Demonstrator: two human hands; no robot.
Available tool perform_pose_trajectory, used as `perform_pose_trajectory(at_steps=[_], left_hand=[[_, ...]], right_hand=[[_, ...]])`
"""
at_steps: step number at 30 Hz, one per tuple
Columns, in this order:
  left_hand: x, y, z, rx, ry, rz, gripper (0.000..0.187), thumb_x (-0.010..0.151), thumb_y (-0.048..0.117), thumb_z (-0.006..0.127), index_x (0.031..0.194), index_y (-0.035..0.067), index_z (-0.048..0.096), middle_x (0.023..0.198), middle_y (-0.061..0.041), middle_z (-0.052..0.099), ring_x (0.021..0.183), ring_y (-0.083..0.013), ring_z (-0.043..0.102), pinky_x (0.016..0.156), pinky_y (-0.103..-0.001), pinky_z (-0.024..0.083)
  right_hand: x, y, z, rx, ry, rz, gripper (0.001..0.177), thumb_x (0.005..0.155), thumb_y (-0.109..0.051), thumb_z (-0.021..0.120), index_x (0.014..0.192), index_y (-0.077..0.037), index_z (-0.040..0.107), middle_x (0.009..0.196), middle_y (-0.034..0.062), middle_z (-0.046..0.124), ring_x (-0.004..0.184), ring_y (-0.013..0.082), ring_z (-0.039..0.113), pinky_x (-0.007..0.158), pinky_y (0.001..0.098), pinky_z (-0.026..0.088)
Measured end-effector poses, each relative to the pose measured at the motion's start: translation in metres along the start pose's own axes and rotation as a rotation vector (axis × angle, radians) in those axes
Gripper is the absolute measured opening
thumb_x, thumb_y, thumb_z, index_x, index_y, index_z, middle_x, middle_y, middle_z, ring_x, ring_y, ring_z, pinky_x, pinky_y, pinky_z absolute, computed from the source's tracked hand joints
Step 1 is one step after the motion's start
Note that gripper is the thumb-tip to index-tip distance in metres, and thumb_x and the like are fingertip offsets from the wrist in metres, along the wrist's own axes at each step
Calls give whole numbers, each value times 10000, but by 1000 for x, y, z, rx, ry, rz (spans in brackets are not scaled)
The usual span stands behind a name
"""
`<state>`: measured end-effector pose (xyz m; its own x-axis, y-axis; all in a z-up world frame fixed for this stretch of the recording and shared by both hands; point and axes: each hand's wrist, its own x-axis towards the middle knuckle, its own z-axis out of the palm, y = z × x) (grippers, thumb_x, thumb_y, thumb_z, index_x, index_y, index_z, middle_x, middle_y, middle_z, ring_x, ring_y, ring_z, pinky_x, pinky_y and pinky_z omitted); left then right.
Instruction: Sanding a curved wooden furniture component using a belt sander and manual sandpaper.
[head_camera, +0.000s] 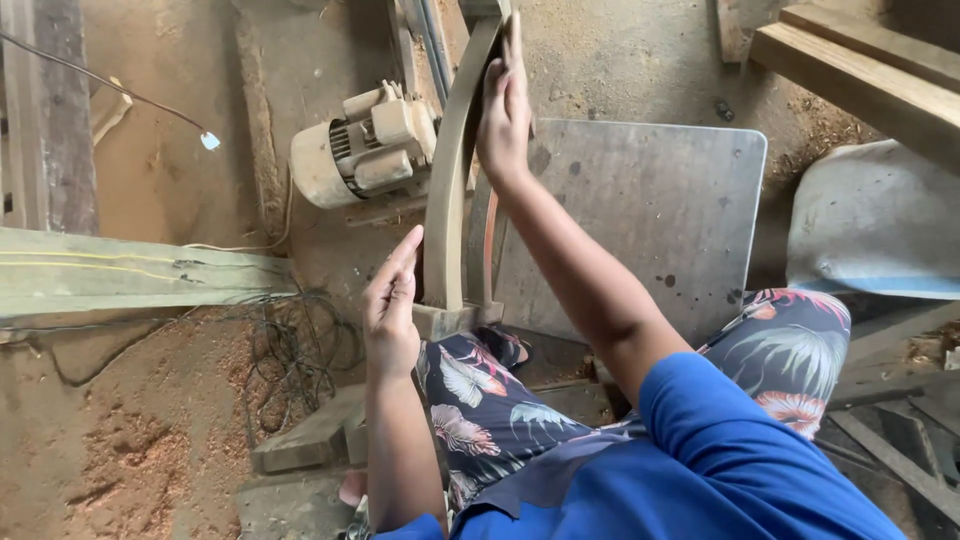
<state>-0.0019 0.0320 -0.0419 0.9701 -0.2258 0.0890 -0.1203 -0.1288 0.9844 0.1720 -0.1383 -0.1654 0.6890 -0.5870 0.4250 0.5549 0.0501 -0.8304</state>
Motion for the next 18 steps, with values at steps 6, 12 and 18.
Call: perform_pose_trajectory(at_steps=[6, 12, 18], left_hand=[[2, -1, 0, -11, 30, -14, 446, 1063, 187, 405, 1434, 7, 576, 1503, -147, 561, 1419, -269, 456, 1216, -428, 330], [3, 4, 5, -27, 15, -2, 440, 1078, 200, 406, 1427, -9, 573, 1507, -169, 550, 1428, -281, 439, 1219, -440, 323], [1, -5, 4, -40, 26, 27, 426, 1075, 169, 406, 1413, -20, 583, 1493, -192, 552, 1415, -309, 441, 1219, -485, 315]], right_hand=[[-122, -166, -8, 27, -315, 115, 519, 1113, -152, 346, 1586, 51, 279, 1668, 245, 203, 1538, 359, 184, 1283, 534, 173], [-53, -76, -3, -22, -263, 6, 665, 1116, -477, 276, 1598, -24, 349, 1639, 160, 368, 1524, 297, 295, 1282, 490, 272], [-26, -37, -5, -21, -93, -12, 462, 1187, -264, 370, 1630, -135, 361, 1667, 51, 383, 1561, 254, 319, 1324, 475, 241]])
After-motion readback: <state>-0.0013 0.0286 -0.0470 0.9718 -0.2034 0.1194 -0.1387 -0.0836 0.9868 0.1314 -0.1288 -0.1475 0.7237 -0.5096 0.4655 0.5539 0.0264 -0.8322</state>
